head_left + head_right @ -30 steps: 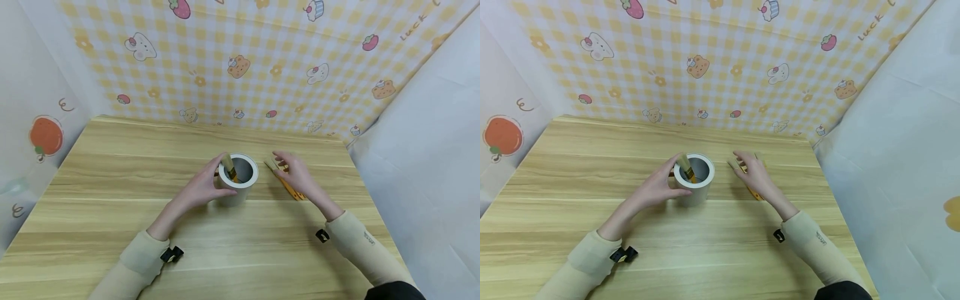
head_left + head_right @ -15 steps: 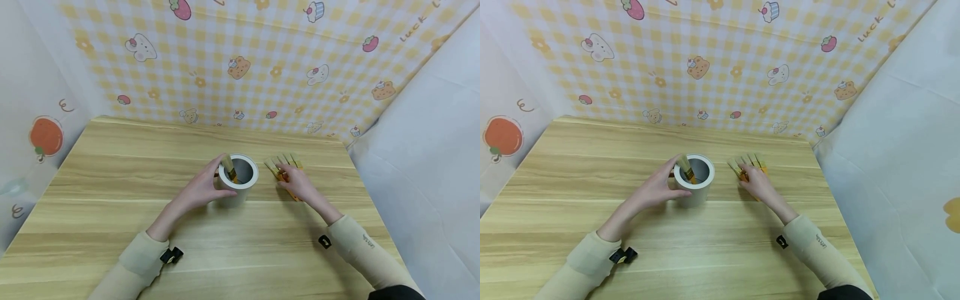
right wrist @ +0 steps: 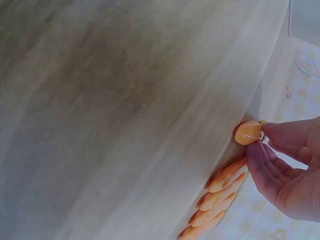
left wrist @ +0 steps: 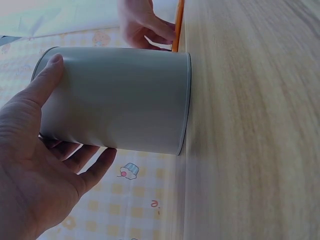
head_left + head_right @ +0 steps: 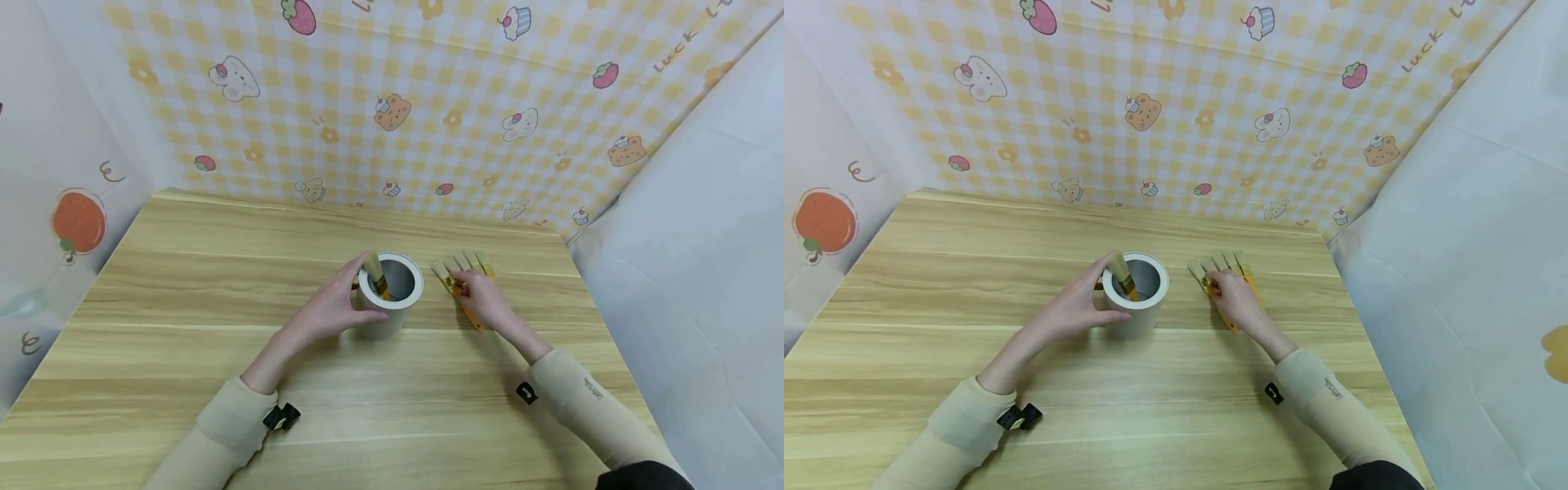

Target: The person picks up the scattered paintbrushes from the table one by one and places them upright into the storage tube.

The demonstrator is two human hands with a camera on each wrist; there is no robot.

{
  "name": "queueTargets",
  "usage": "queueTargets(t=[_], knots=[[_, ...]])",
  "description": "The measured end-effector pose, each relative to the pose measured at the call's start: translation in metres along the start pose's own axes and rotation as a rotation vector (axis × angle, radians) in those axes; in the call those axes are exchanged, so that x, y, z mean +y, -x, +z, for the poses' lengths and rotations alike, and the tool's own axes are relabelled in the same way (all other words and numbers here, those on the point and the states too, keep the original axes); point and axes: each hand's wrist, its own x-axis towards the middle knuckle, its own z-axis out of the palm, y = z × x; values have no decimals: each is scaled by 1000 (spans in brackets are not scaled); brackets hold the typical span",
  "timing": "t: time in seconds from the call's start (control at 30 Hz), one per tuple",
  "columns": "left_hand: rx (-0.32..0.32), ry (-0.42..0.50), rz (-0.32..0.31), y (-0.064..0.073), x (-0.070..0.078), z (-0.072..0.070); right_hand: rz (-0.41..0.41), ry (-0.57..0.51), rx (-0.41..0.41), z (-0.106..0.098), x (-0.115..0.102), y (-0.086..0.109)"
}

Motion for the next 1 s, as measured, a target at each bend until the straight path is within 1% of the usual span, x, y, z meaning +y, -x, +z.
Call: queueTargets(t=[0.1,0.27,0.4,0.67,0.73,0.83,1.0], knots=[[3,2,0,0,0,0,0,6,-17,0,-1,-2],[3,2,0,0,-1,0,-31,-11,-36,-2,-2,-7],[-2,-2,-5,0,-1,1,-37,-18,-63,-4,-4,-9],[-4,4,0,1,-1,1,26,-1,-136,-8,-8,-8],[-4,3,3,1,-1,1,39,-24,-144,-10,-9,-7],[-3,5,4,1,-2,2,63,-89,-145,-15,-11,-5],[0,16,8,1,-3,1,73,-200,-83,-30,-19,-7]])
